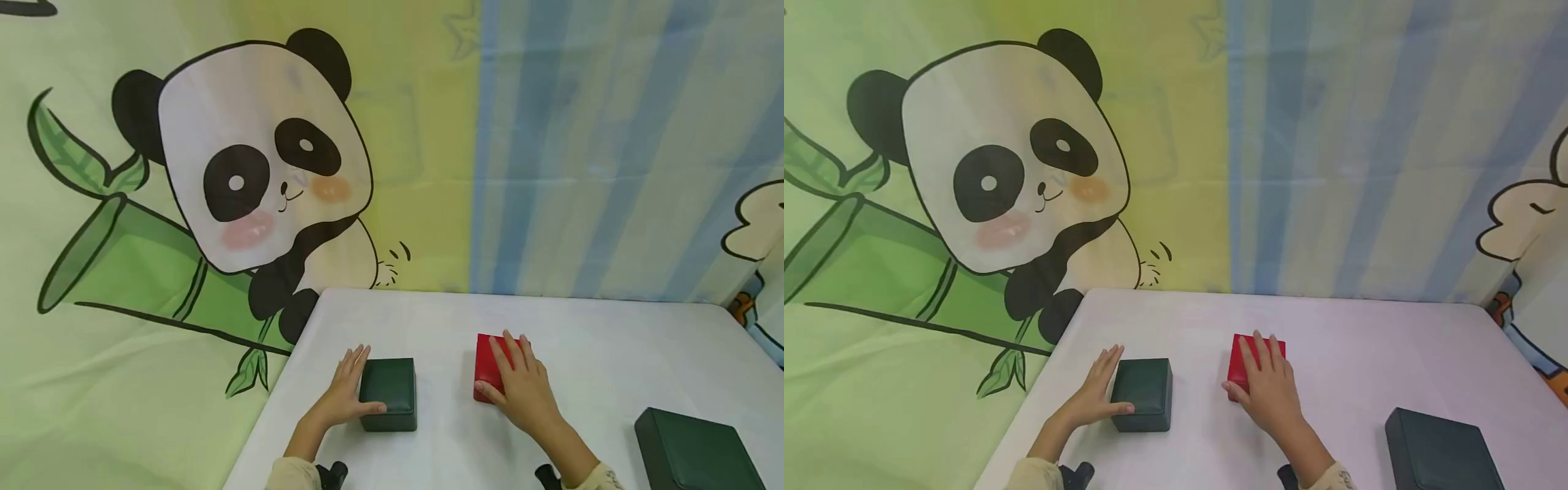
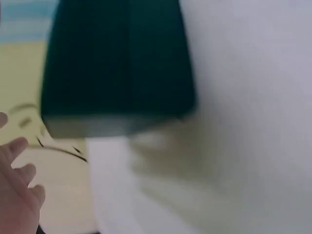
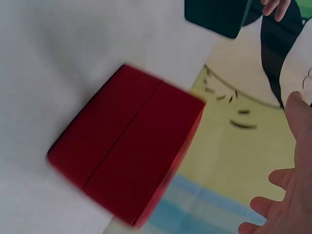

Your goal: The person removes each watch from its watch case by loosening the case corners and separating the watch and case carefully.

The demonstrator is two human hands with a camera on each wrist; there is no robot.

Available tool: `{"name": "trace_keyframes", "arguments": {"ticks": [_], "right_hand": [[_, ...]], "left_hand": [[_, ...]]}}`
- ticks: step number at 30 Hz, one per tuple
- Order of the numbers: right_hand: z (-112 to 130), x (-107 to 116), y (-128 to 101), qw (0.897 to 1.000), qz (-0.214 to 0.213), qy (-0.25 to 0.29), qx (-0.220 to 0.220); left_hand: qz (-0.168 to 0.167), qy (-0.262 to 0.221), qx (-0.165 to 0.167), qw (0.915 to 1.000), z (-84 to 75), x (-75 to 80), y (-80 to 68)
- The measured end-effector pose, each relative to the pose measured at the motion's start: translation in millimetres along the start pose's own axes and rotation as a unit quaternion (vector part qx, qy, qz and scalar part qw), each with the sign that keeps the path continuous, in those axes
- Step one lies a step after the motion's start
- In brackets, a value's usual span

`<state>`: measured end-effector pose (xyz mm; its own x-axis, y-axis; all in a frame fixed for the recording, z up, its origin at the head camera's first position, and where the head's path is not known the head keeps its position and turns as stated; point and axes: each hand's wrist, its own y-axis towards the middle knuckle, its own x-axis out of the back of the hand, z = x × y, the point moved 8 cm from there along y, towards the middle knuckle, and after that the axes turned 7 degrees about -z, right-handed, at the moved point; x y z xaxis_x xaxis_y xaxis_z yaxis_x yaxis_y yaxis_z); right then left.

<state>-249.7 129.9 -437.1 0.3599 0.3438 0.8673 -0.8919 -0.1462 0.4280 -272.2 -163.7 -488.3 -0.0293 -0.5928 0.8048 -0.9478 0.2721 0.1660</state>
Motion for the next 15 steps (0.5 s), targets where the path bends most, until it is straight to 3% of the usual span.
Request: {"name": "trace_keyframes", "arguments": {"ticks": [3, 9, 15], "right_hand": [[20, -13, 6, 0.999, 0.011, 0.022, 0.022], [62, -40, 24, 0.996, 0.044, 0.038, 0.066], [104, -65, 32, 0.985, 0.102, 0.091, 0.107]], "left_hand": [[0.019, -0.049, 0.030, 0.9982, 20.8, -10.7, -5.4], [0.038, -0.143, 0.024, 0.9887, 41.1, -30.6, -7.8], [0.055, -0.169, 0.034, 0.9836, 55.1, -44.1, -14.6]]}}
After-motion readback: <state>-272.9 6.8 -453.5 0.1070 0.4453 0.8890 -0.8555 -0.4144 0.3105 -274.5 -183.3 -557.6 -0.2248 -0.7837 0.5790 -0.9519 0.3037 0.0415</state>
